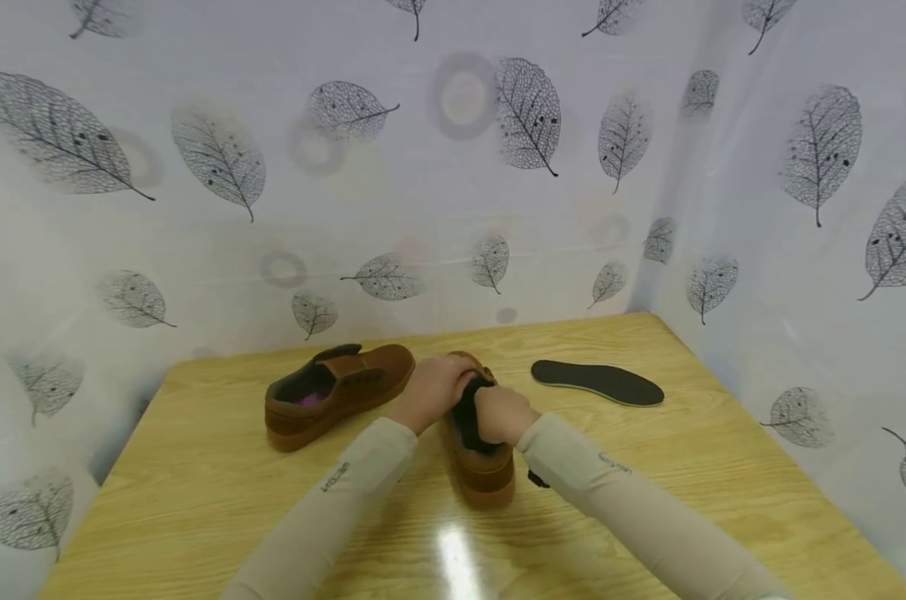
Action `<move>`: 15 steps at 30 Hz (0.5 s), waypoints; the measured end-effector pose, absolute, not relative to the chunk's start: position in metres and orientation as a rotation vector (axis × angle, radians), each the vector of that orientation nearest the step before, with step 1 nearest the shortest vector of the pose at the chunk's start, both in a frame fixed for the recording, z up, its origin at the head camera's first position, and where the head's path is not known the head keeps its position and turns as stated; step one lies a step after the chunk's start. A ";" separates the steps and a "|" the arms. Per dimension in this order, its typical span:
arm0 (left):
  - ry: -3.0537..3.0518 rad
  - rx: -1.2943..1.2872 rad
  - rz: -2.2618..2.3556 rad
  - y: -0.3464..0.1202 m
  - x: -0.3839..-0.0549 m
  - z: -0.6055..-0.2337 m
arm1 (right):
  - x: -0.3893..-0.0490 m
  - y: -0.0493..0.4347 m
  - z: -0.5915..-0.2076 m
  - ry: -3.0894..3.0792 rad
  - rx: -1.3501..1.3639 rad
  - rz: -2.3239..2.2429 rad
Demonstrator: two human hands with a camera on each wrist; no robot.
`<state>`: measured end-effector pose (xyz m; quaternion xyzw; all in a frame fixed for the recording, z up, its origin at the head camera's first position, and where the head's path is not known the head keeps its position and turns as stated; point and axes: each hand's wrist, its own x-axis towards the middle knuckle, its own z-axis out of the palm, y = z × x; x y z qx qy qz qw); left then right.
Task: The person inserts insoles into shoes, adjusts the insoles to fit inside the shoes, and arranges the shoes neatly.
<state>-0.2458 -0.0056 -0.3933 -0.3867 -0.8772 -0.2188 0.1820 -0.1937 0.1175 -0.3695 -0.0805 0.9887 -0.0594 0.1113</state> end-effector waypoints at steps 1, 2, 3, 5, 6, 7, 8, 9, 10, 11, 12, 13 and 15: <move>-2.472 -1.091 -0.616 -0.006 -0.246 -0.393 | -0.194 0.117 -0.370 2.906 -0.236 -0.169; -2.468 -1.090 -0.613 -0.006 -0.246 -0.393 | -0.194 0.117 -0.370 2.909 -0.239 -0.157; -2.464 -1.091 -0.611 -0.006 -0.246 -0.393 | -0.194 0.116 -0.371 2.913 -0.242 -0.146; -2.456 -1.092 -0.607 -0.007 -0.246 -0.393 | -0.194 0.114 -0.372 2.919 -0.246 -0.117; -2.454 -1.094 -0.611 -0.007 -0.246 -0.392 | -0.193 0.114 -0.372 2.922 -0.257 -0.093; -2.450 -1.095 -0.609 -0.007 -0.246 -0.392 | -0.193 0.113 -0.374 2.930 -0.275 -0.064; -2.448 -1.097 -0.608 -0.007 -0.245 -0.392 | -0.193 0.112 -0.375 2.936 -0.290 -0.037; -2.448 -1.098 -0.608 -0.007 -0.245 -0.392 | -0.193 0.111 -0.376 2.941 -0.303 -0.011; -2.450 -1.099 -0.607 -0.007 -0.245 -0.392 | -0.193 0.110 -0.377 2.949 -0.323 0.018; -2.454 -1.099 -0.607 -0.007 -0.245 -0.392 | -0.192 0.110 -0.379 2.959 -0.355 0.051; -2.459 -1.100 -0.607 -0.006 -0.244 -0.392 | -0.192 0.109 -0.381 2.969 -0.384 0.082; -2.466 -1.103 -0.603 -0.006 -0.244 -0.392 | -0.192 0.109 -0.382 2.979 -0.405 0.104; -2.481 -1.108 -0.590 -0.005 -0.244 -0.392 | -0.191 0.109 -0.384 2.995 -0.442 0.148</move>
